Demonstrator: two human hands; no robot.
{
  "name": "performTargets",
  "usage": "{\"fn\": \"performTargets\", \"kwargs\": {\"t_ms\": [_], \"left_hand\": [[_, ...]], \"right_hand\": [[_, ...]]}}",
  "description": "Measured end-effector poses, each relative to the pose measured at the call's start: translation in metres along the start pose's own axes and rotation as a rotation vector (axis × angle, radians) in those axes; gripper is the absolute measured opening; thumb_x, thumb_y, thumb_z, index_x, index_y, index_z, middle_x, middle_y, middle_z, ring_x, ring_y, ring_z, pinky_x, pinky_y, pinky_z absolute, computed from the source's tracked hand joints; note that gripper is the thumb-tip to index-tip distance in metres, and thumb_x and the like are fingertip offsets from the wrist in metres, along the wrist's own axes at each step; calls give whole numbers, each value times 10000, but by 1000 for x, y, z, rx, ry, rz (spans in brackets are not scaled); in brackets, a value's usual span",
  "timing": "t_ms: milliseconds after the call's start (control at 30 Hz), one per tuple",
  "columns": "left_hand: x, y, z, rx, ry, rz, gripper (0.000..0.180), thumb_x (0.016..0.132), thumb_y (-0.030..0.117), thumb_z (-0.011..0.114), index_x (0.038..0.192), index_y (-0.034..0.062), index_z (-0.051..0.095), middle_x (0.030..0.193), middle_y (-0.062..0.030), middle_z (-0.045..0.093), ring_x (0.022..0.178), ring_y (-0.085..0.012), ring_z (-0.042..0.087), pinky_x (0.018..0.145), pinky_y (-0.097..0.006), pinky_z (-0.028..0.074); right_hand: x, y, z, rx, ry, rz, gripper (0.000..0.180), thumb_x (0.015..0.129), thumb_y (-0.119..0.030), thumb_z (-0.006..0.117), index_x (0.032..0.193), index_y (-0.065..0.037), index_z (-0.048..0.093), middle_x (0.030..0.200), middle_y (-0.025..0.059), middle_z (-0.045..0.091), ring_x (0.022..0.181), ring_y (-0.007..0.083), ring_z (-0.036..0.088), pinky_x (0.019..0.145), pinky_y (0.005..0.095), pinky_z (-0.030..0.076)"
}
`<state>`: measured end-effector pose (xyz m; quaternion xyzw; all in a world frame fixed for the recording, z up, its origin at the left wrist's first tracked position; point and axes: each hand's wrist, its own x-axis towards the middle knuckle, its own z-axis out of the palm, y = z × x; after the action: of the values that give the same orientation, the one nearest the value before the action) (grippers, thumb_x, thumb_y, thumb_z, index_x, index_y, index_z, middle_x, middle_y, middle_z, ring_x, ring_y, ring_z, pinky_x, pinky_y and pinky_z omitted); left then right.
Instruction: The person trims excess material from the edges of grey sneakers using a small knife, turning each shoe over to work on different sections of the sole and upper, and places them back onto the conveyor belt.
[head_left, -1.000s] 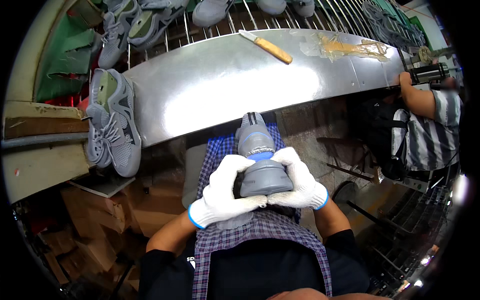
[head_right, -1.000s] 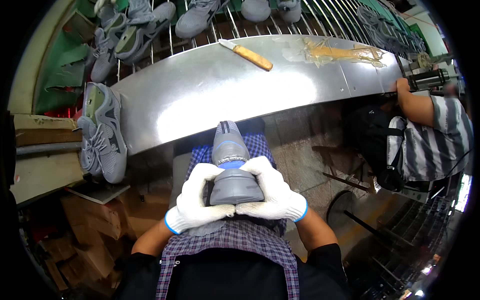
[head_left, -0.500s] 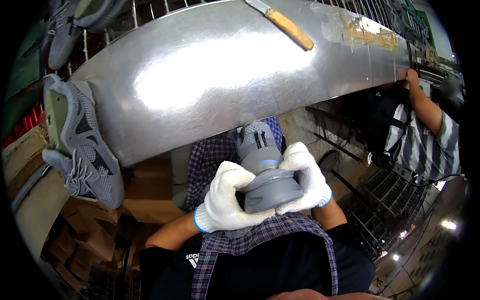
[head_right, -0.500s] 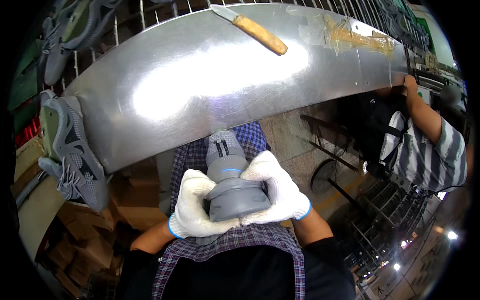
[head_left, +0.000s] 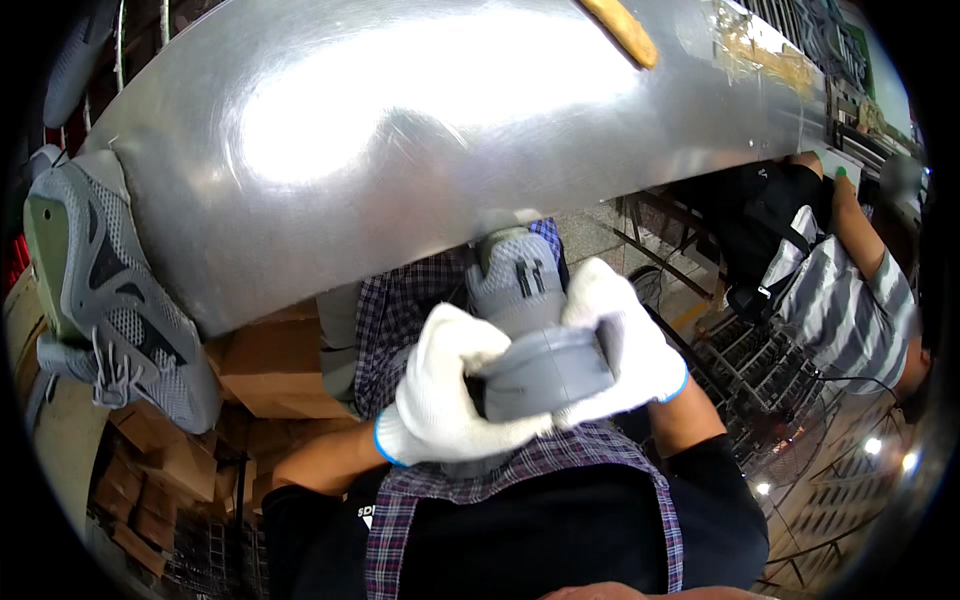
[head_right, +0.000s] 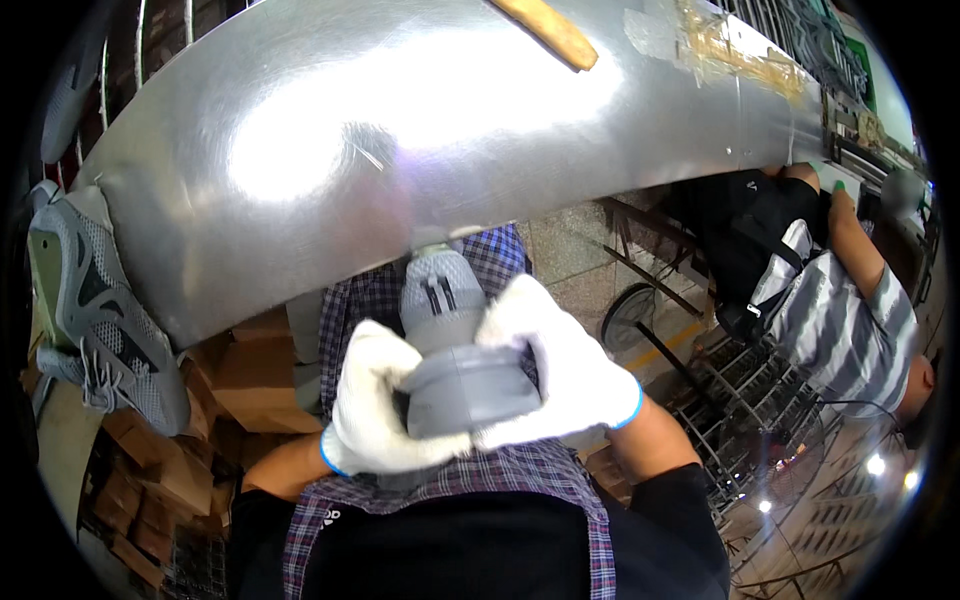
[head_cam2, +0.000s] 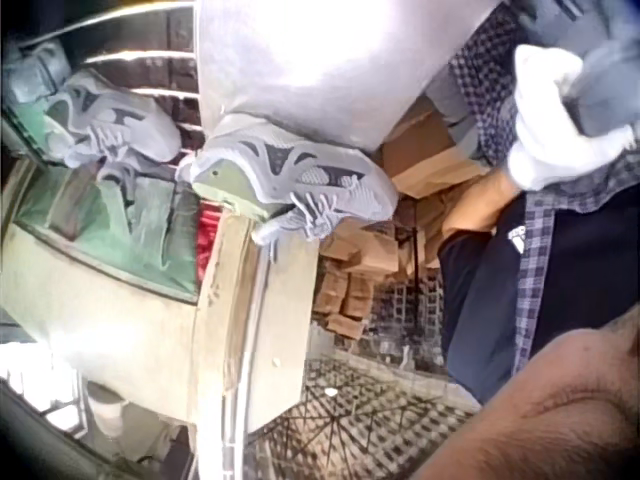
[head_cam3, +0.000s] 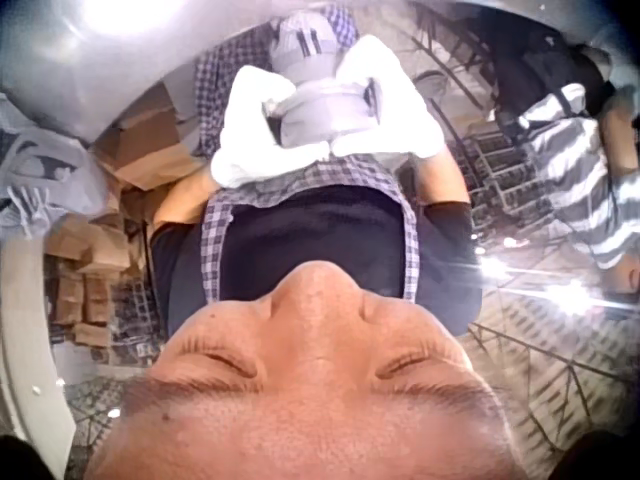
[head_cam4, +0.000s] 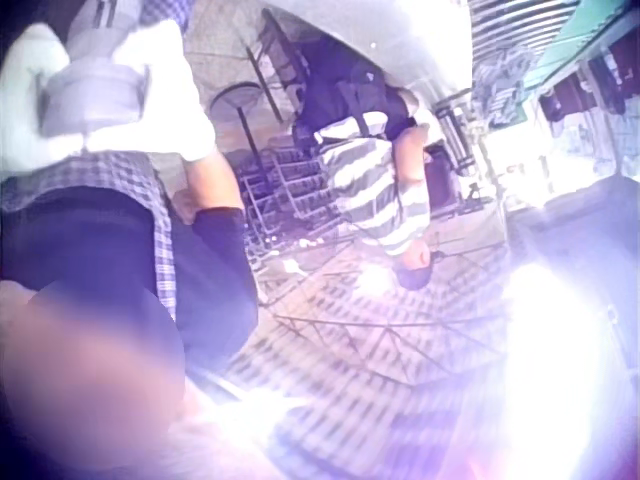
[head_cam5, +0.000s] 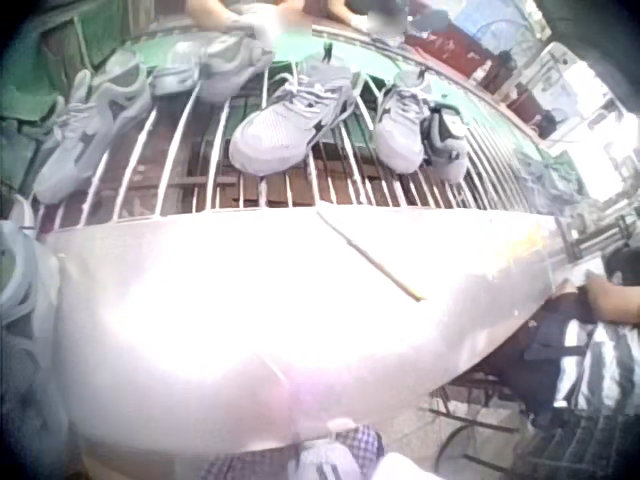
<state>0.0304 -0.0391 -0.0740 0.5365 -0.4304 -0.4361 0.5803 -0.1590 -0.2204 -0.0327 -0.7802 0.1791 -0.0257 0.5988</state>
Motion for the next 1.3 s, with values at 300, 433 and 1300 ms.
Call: {"fn": "performTargets", "kwargs": {"t_ms": [300,433,1300], "left_hand": [[-45,-32,-12,132,-259,-714,707,874,347,925,1401,-1,606,1145,-164,767,925,-173,713,900,-372,601],[-4,9,-25,224,283,-46,488,987,227,821,1404,28,665,1262,-156,760,1120,-246,747,1015,-387,588],[14,30,-30,880,664,285,956,714,365,976,1480,16,523,1434,-235,537,1378,-453,489,1139,-577,441]], "right_hand": [[-58,46,15,24,-18,410,1341,631,-495,1076,1675,-29,375,1558,194,585,1436,332,581,1217,473,484],[-59,81,35,633,6,542,1190,716,-263,1056,1670,-13,391,1568,139,588,1443,265,565,1232,473,473],[45,-82,-157,-873,533,135,401,988,-251,641,1347,-76,683,1133,249,750,1028,429,746,910,458,582]]}}
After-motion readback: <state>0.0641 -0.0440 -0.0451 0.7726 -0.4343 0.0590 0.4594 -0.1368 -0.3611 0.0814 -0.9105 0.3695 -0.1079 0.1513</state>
